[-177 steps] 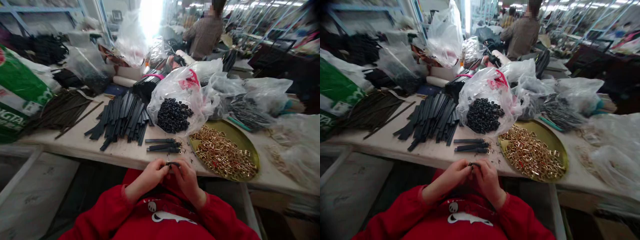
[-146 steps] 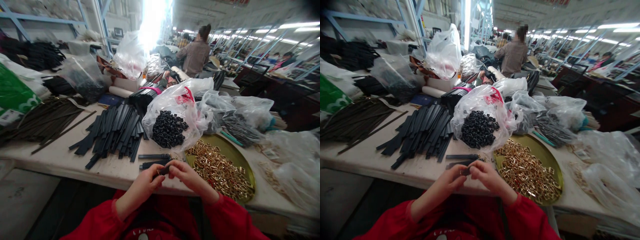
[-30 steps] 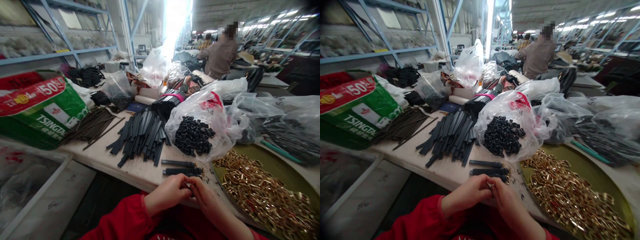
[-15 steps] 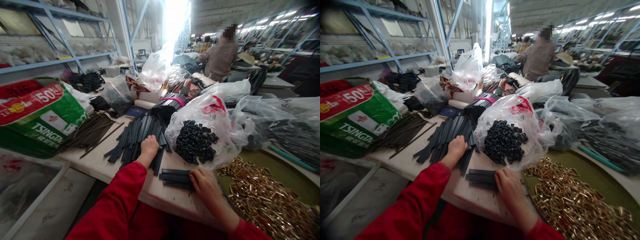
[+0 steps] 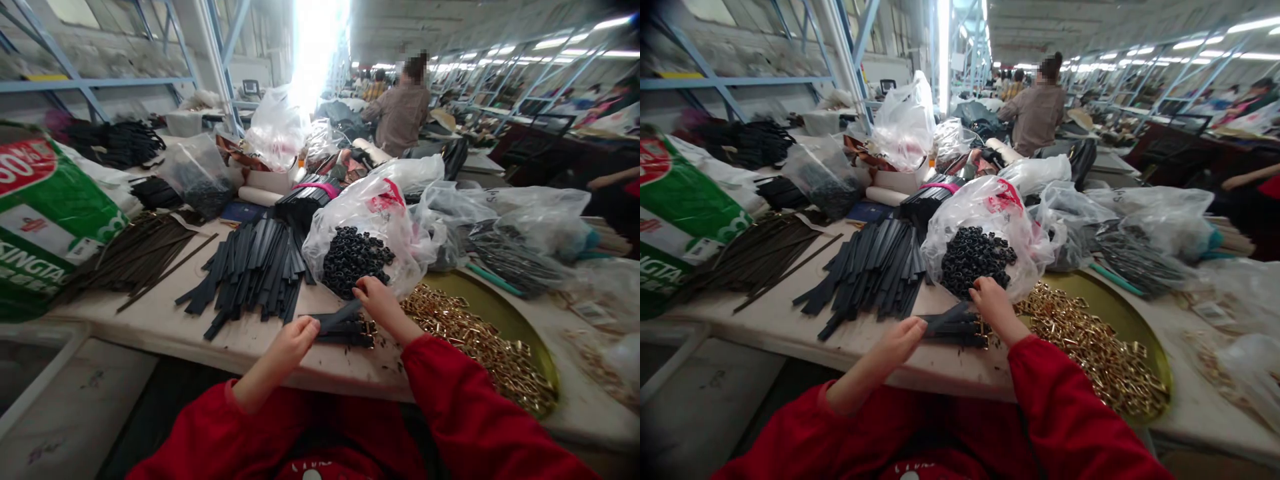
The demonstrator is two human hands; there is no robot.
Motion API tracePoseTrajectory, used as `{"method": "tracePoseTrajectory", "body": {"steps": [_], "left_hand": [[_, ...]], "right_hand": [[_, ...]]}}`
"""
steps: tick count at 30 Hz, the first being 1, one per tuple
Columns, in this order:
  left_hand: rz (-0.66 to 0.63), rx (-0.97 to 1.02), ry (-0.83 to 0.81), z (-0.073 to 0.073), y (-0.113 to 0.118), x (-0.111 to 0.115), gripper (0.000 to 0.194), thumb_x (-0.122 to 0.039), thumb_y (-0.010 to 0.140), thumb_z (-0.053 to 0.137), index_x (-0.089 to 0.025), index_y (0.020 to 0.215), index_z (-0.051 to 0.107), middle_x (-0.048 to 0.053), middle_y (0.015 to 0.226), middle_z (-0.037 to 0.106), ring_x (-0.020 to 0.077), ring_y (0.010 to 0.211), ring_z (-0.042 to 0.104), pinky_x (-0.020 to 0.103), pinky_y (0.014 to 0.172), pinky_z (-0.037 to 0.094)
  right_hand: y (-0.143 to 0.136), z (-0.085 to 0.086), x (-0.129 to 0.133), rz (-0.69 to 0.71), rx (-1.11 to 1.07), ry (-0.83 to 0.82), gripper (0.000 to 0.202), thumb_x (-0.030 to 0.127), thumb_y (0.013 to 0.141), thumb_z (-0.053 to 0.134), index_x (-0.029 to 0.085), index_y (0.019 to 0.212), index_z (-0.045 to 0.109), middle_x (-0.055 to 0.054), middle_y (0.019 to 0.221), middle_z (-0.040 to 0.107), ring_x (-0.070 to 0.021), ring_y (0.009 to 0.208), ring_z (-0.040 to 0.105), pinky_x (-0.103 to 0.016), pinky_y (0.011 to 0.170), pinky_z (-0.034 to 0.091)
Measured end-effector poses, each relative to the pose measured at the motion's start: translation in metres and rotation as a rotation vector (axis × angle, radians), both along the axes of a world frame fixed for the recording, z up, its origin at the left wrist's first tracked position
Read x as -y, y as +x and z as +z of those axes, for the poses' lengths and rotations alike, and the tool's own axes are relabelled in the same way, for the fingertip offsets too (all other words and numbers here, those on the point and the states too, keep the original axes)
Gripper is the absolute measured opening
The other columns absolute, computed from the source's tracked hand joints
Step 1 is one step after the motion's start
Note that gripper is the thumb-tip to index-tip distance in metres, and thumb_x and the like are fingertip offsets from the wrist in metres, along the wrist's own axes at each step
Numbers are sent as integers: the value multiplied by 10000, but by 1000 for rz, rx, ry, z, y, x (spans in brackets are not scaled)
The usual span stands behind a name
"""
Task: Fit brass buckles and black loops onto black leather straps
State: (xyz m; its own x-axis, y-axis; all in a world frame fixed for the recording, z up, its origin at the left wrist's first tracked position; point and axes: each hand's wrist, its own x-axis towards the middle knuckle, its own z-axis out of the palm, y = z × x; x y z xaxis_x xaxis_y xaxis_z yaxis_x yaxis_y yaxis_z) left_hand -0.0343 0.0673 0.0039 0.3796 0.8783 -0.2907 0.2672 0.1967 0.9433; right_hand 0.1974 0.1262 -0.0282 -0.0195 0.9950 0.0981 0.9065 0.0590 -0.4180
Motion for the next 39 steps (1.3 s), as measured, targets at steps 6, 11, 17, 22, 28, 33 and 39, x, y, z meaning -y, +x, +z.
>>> {"method": "tracePoseTrajectory", "body": {"steps": [6, 11, 17, 22, 28, 33, 39], "left_hand": [[131, 188, -442, 7, 19, 20, 197, -343, 770, 490, -172, 855, 439, -29, 669, 579, 57, 442, 504, 161, 410, 363], [171, 258, -532, 9, 23, 13, 139, -233, 756, 471, -155, 868, 446, -17, 659, 593, 50, 440, 521, 142, 393, 360], [123, 299, -587, 11, 29, 11, 172, -167, 720, 460, -151, 891, 465, -9, 682, 609, 56, 450, 529, 147, 393, 364], [3, 312, -479, 9, 33, 23, 239, -282, 755, 503, -156, 958, 491, -14, 694, 600, 46, 439, 494, 149, 396, 326], [-104, 95, -170, 1, 32, 40, 354, -465, 842, 373, -148, 859, 530, -71, 456, 450, 57, 352, 364, 166, 357, 256], [-210, -13, -77, 10, 30, 54, 358, -448, 857, 331, -151, 826, 529, -67, 454, 440, 68, 355, 377, 167, 360, 267], [-307, -62, -133, 23, 25, 66, 355, -454, 850, 329, -156, 803, 516, -68, 439, 410, 75, 351, 349, 172, 356, 239]], "right_hand": [[2, -19, -17, -27, -13, -65, 113, 237, 758, 553, 167, 671, 566, -34, 687, 580, -154, 657, 512, -263, 606, 330], [18, -11, -16, -75, -83, -28, 164, 299, 755, 549, 166, 660, 539, -25, 666, 554, -155, 644, 496, -268, 596, 349], [10, 14, 28, -102, -897, -187, 351, 480, 719, 593, 178, 893, 556, 18, 642, 557, -111, 533, 465, -242, 511, 352], [-13, 15, 69, -213, -1393, -416, 376, 554, 710, 587, 181, 728, 542, 65, 503, 427, -60, 417, 337, -202, 412, 243], [-23, 25, 98, -194, -1628, -520, 356, 462, 637, 706, 178, 817, 587, 34, 629, 526, -62, 505, 425, -199, 483, 351], [-23, 30, 114, -196, -1598, -505, 329, 442, 626, 719, 180, 739, 555, 33, 643, 534, -63, 510, 437, -209, 508, 383], [-19, 25, 126, -81, -1295, -353, 314, 453, 663, 678, 173, 768, 582, 39, 581, 517, -83, 513, 444, -219, 508, 362]]}}
